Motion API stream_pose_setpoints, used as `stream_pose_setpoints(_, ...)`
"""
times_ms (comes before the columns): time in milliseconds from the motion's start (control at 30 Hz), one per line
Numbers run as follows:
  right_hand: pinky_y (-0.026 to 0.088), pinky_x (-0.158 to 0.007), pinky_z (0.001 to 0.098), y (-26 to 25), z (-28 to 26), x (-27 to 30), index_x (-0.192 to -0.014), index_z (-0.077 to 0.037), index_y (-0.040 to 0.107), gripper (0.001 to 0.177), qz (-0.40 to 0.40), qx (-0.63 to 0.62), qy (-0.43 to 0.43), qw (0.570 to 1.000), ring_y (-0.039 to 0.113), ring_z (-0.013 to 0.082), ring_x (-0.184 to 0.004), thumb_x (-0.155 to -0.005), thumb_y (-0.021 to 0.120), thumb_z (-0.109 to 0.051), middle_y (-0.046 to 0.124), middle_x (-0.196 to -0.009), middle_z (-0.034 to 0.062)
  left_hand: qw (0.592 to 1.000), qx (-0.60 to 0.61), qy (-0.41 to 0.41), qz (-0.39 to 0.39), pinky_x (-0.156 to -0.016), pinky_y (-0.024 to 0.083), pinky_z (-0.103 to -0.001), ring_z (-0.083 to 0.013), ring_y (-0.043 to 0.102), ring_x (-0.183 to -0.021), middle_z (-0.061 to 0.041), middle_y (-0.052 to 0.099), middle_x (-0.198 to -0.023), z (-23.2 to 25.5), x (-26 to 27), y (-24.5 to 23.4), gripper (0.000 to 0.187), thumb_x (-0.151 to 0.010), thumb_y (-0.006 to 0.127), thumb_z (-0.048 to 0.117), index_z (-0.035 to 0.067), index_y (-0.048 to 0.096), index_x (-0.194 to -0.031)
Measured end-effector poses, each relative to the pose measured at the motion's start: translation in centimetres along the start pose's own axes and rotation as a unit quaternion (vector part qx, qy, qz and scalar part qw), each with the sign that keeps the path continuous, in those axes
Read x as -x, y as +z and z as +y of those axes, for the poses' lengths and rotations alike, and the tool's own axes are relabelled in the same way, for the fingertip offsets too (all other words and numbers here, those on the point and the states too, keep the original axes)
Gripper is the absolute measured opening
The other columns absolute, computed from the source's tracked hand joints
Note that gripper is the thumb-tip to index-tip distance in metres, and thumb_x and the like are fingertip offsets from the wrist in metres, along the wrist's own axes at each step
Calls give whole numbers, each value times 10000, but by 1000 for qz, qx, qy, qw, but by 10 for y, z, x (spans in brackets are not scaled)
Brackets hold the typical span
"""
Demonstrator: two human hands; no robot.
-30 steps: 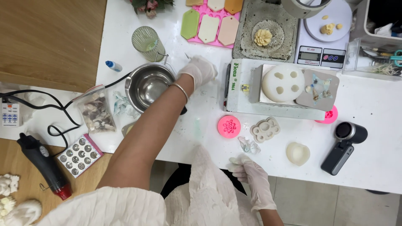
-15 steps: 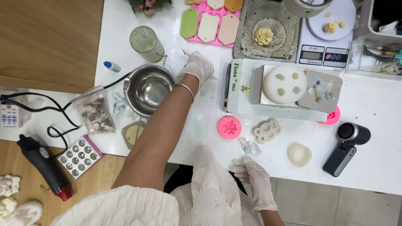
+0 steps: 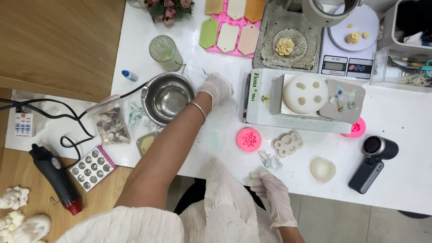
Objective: Decorating and preparing handmade wax melts using molds, a heat gun, and decorative inserts.
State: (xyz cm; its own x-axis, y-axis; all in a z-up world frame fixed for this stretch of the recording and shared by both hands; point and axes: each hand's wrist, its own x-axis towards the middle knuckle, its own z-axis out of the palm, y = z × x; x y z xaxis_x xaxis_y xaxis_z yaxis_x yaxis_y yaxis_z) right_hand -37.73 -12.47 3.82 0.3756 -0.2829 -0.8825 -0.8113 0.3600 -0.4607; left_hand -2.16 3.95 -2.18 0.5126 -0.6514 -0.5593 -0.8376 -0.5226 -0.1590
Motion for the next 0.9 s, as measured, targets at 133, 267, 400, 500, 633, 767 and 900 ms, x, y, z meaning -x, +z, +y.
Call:
stream_pose_setpoints(133,561,-642,327,-3,-1,5,-984,22,758,386,1,0,1,1000,671,188,-645,-1014,562,-310,741,-778,108,997,12,-43,65,-736,563,-439,-265,753,-945,-47,784,-1040,-32,-16,-21,202,-941,630,185,162,790,-1062)
stream_pose_setpoints(267,555,-645,321,-3,-10,12,-993,20,787,416,8,0,10,1000,661,183,-641,-1020,558,-326,744,-779,104,992,35,-98,72,-730,557,-435,-259,744,-976,-54,778,-1060,-52,-46,11,217,-942,620,190,166,792,-1071)
stream_pose_setpoints(400,550,-640,334,-13,2,-5,-987,10,768,394,28,0,38,999,662,198,-635,-1019,568,-328,748,-782,113,987,59,-142,48,-732,558,-429,-241,739,-1014,-41,767,-1104,-59,-51,18,221,-958,615,165,185,790,-1091)
stream_pose_setpoints(500,556,-640,345,-18,8,-10,-975,6,742,366,30,-9,42,999,670,205,-634,-1014,578,-319,747,-785,118,986,69,-154,5,-727,559,-419,-234,737,-1026,-29,759,-1125,-58,-45,13,221,-954,633,171,184,781,-1118)
stream_pose_setpoints(633,567,-651,350,-20,11,-12,-980,1,720,329,16,-29,27,999,683,201,-643,-1004,579,-296,750,-794,118,989,42,-136,-44,-718,565,-408,-235,748,-1020,-19,767,-1133,-50,-36,-2,226,-958,652,154,174,781,-1143)
stream_pose_setpoints(767,563,-660,341,-3,-14,4,-992,7,729,348,3,-25,25,999,684,202,-652,-1005,572,-303,759,-805,118,990,26,-118,-70,-732,563,-415,-246,754,-1018,-27,771,-1148,-40,-33,0,227,-973,647,157,175,781,-1156)
stream_pose_setpoints(900,564,-671,336,-3,-9,4,-985,18,725,363,9,-12,23,1000,680,202,-670,-1012,575,-312,754,-807,125,992,33,-97,-79,-761,560,-420,-252,745,-1043,-34,766,-1173,-21,-28,3,233,-977,654,177,177,781,-1173)
